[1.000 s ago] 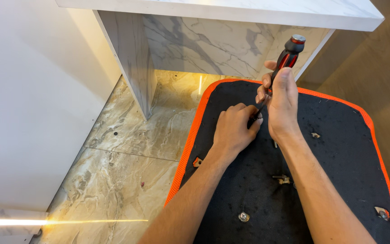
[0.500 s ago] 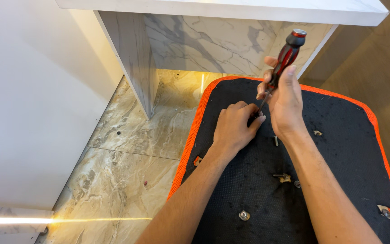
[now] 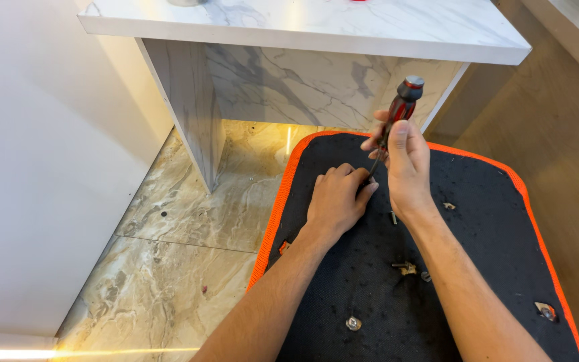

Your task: The person uses a screwdriver to tighten screws into the underside of an orange office chair seat. They work on multiple screw holes in sequence, securing the seat to its base.

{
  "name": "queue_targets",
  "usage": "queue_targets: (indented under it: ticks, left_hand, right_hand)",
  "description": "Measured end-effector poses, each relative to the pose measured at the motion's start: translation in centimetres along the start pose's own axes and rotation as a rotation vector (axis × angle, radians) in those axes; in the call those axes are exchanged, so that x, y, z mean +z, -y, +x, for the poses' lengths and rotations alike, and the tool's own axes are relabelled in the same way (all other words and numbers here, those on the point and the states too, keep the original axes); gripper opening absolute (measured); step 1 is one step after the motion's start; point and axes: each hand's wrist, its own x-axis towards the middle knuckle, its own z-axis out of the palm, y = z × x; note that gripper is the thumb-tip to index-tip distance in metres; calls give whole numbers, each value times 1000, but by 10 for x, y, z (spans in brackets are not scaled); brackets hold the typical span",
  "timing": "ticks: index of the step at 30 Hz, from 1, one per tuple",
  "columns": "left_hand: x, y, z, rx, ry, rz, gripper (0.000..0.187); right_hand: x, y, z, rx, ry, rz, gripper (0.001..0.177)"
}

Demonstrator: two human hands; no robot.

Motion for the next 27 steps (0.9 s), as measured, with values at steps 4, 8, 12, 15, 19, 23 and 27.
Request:
queue_targets:
  ticks: [4, 8, 12, 15, 19, 23, 27]
  left_hand:
    - [0, -1, -3, 3, -6, 15, 21]
    - [1, -2, -3, -18, 13, 22, 19]
    - [4, 1, -2, -2, -2, 41, 19]
    - [7, 3, -2, 9, -4, 48, 19]
    - [7, 3, -2, 4, 25, 59, 18]
    - [6, 1, -2, -19, 30, 38, 17]
    - [2, 1, -4, -28, 17, 34, 15]
  right_hand:
    - [4, 9, 12, -124, 9, -75, 43]
    - [-5, 37, 28, -221, 53, -310, 60]
    - [-10, 58, 40, -153, 93, -587, 50]
    - [-11, 65, 39, -104, 131, -671, 50]
    - [-9, 74, 35, -121, 231, -628, 64]
    - [-4, 77, 33, -92, 165, -798, 63]
    - [-1, 72, 24, -136, 24, -960, 63]
